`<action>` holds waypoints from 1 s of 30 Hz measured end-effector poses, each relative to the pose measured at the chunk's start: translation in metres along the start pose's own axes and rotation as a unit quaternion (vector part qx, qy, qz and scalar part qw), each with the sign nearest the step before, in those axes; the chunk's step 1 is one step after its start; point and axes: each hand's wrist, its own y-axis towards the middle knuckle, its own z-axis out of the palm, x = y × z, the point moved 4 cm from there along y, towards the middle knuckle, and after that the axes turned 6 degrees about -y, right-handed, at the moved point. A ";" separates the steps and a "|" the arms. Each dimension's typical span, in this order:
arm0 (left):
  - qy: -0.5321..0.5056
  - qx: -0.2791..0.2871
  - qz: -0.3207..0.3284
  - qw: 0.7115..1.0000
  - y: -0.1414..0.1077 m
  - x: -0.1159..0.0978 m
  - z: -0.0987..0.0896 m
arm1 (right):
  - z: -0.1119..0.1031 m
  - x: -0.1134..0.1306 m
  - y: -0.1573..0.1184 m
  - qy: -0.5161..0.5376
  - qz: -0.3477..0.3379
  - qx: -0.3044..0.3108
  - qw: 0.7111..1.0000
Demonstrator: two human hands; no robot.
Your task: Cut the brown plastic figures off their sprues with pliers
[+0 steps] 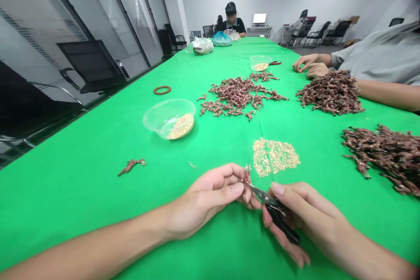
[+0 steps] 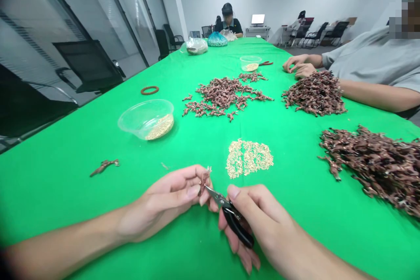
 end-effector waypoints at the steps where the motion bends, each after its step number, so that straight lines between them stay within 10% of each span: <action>1: 0.000 0.000 -0.002 1.000 0.000 0.000 0.000 | 0.000 0.000 0.000 0.001 -0.001 0.000 1.000; 16: 0.037 0.000 0.004 0.999 0.000 -0.001 0.003 | -0.002 0.001 -0.002 -0.052 0.017 -0.026 0.998; 21: 0.069 0.009 0.004 0.998 0.000 0.002 0.001 | -0.005 0.014 -0.007 -0.202 -0.090 -0.117 0.968; 24: 0.067 0.011 -0.005 0.998 0.000 0.002 0.000 | -0.002 0.024 -0.009 -0.402 -0.232 -0.153 0.873; 30: 0.050 0.020 -0.014 0.998 0.001 0.003 0.001 | 0.005 0.031 -0.021 -0.646 -0.429 -0.295 0.559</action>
